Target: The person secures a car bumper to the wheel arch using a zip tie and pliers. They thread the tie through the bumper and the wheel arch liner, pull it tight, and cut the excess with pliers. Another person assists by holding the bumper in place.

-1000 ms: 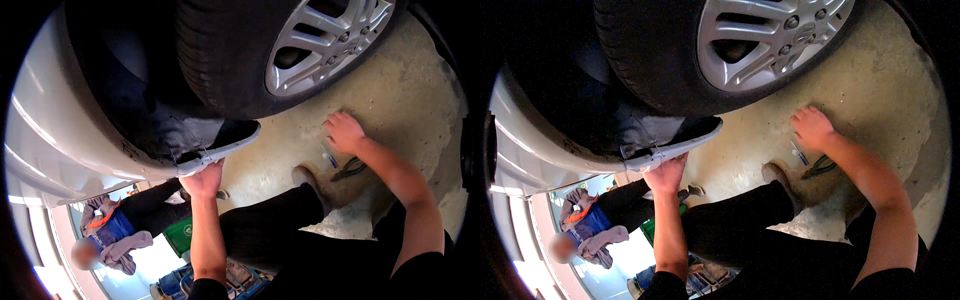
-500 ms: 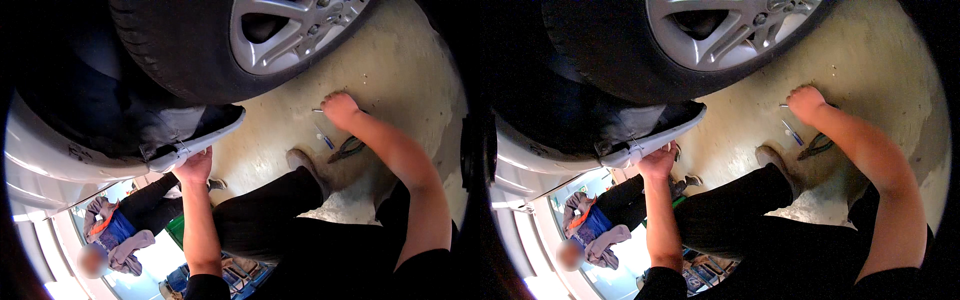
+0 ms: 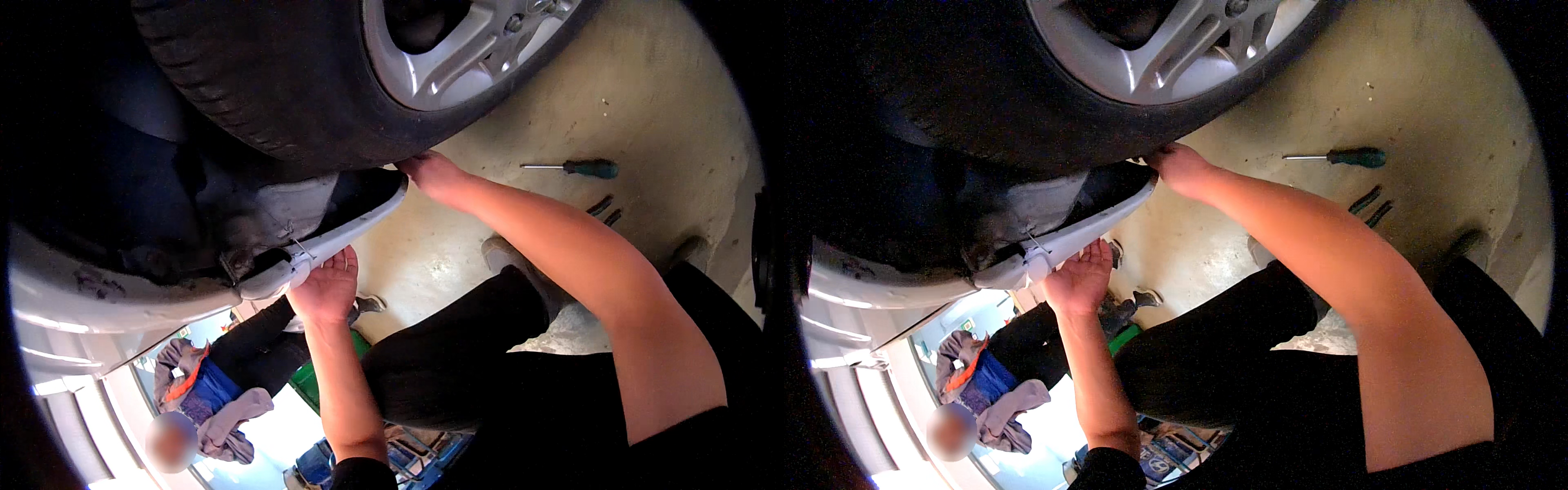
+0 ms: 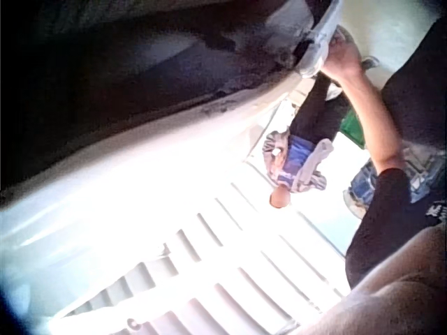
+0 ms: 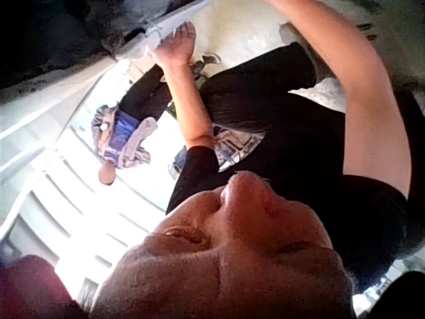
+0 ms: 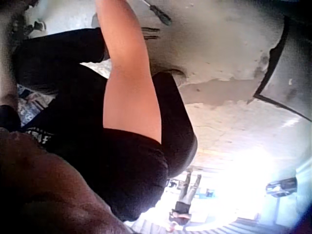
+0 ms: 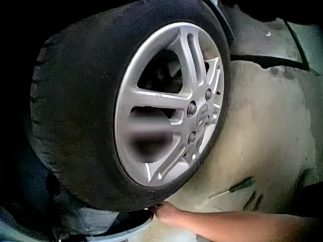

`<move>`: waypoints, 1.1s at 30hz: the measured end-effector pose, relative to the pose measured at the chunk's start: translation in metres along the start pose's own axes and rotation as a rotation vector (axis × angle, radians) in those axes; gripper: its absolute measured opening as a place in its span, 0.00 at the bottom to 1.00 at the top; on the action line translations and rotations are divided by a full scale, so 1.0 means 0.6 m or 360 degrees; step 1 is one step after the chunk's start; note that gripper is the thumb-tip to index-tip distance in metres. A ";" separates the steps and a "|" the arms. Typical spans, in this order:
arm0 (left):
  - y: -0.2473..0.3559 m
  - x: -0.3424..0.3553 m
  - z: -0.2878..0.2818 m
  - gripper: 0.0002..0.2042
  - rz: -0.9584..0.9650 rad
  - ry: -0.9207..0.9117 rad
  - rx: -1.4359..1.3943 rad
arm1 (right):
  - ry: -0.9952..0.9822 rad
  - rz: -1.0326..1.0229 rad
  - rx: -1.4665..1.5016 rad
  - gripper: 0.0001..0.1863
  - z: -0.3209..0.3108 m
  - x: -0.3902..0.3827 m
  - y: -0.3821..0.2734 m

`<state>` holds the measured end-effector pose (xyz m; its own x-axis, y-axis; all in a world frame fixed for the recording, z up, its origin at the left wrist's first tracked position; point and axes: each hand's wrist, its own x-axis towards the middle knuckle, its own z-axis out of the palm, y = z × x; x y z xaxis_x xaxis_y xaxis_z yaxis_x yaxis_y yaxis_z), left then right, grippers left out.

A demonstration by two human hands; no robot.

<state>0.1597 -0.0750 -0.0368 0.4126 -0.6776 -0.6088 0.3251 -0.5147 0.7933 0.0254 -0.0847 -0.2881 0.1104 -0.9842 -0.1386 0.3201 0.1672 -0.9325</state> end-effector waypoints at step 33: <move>0.009 -0.017 0.017 0.36 -0.0007 -0.1045 0.0168 | 0.0388 -0.0791 -0.0239 0.24 0.050 0.052 -0.127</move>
<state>0.1488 -0.0760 -0.0261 -0.2038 -0.8375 -0.5070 0.2268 -0.5442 0.8077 0.0326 -0.1265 -0.2117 -0.2450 -0.9305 0.2723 0.1389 -0.3116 -0.9400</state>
